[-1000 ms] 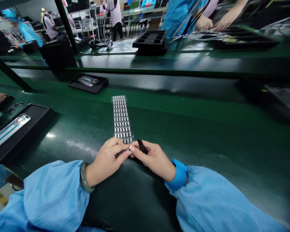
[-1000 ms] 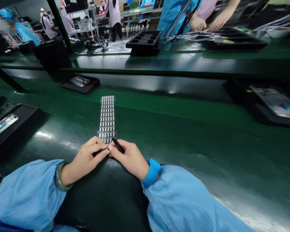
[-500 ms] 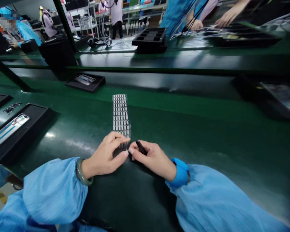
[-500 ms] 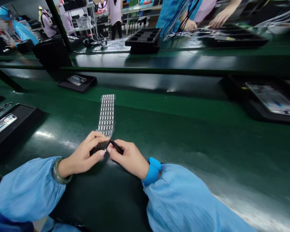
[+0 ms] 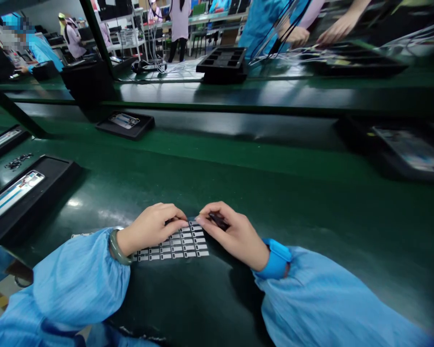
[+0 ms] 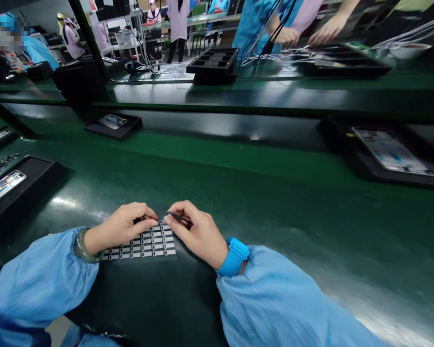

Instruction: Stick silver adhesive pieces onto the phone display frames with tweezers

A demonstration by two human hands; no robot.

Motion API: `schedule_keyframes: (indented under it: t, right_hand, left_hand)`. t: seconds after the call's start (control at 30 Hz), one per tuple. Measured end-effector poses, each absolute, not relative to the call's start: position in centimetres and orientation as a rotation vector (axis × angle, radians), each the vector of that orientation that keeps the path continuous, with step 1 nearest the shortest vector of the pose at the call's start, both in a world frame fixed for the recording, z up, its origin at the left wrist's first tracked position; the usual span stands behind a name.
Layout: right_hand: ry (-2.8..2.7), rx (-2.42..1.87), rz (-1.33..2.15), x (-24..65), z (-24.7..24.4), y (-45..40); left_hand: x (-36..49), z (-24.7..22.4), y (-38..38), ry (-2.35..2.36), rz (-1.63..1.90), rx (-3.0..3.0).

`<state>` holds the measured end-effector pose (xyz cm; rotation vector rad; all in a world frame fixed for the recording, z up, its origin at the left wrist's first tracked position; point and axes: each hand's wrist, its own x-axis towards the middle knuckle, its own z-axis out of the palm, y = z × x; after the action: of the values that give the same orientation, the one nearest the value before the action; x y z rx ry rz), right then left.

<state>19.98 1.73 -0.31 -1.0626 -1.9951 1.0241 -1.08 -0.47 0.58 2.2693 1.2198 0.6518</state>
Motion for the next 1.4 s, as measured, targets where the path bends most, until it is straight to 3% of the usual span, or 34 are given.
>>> schedule_keyframes:
  t: [0.4,0.7,1.4]
  right_hand:
    - [-2.111,-1.011,0.866,19.5,-0.9,1.4]
    - [-2.107,-1.16,0.789,19.0,-1.3,1.2]
    - [-2.164,-1.021,0.572,19.2,-2.4,1.3]
  left_hand:
    - [-0.5,0.4,-1.1,1.307,0.58,2.442]
    - [-0.2,-0.9,-0.9,1.277,0.654,2.347]
    - [-0.1,-0.9,-0.8,1.279,0.66,2.225]
